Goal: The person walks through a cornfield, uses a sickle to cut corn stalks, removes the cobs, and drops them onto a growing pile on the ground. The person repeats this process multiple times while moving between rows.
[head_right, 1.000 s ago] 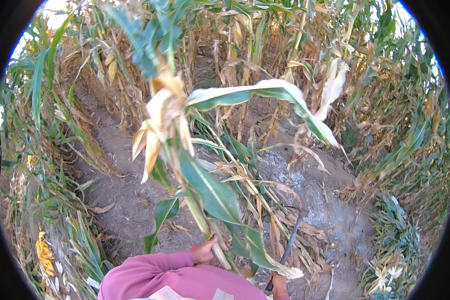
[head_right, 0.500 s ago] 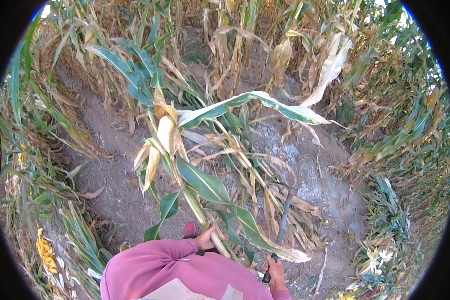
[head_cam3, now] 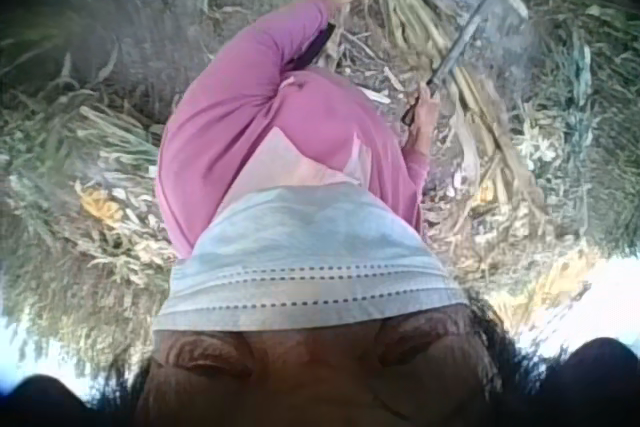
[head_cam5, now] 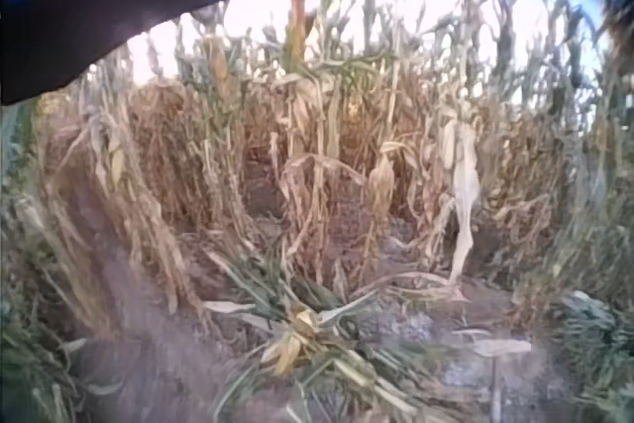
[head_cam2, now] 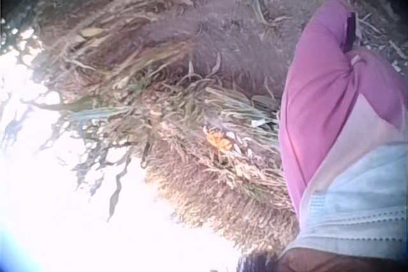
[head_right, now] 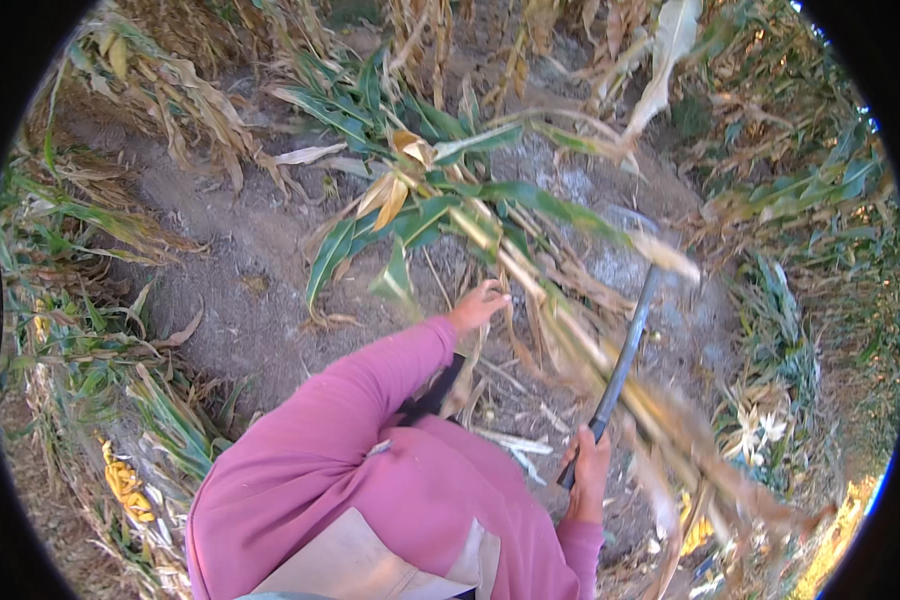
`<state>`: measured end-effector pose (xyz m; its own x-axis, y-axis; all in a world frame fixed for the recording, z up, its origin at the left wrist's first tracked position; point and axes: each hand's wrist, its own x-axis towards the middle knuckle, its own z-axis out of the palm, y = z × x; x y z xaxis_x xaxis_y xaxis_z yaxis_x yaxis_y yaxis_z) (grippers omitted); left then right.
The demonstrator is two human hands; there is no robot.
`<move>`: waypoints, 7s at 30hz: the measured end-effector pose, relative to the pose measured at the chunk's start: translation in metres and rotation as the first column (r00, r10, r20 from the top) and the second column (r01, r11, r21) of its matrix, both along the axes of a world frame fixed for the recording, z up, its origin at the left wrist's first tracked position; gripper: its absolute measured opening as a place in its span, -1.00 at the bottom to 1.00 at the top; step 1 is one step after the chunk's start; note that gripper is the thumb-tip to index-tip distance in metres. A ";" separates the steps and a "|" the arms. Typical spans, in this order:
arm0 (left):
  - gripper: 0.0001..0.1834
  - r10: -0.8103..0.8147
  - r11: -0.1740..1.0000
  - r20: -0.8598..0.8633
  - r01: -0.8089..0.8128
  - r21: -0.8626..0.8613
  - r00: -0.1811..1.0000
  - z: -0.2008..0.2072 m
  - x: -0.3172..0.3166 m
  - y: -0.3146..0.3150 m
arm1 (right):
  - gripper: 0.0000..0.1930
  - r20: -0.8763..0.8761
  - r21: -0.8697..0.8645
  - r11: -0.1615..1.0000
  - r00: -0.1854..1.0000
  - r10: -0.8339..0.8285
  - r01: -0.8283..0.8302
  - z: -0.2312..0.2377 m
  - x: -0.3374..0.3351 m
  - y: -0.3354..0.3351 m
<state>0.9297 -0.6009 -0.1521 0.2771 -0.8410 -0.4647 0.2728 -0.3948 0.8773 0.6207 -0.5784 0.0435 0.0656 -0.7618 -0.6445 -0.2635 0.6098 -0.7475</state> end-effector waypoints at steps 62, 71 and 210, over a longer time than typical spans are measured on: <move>-0.73 -0.292 0.942 0.214 0.241 0.234 0.932 0.048 0.501 -0.007 | -0.76 0.305 -0.258 0.847 0.871 -0.385 0.465 0.036 0.319 -0.209; -0.56 -0.347 0.892 0.325 0.202 0.404 0.880 0.057 0.504 -0.033 | -0.78 0.219 -0.282 0.798 0.846 -0.486 0.532 -0.050 0.225 -0.275; -0.13 0.173 0.983 0.542 -0.107 -0.151 0.823 0.167 0.566 -0.670 | -0.61 -0.112 -0.117 0.985 0.987 0.115 -0.128 -0.100 0.286 -0.445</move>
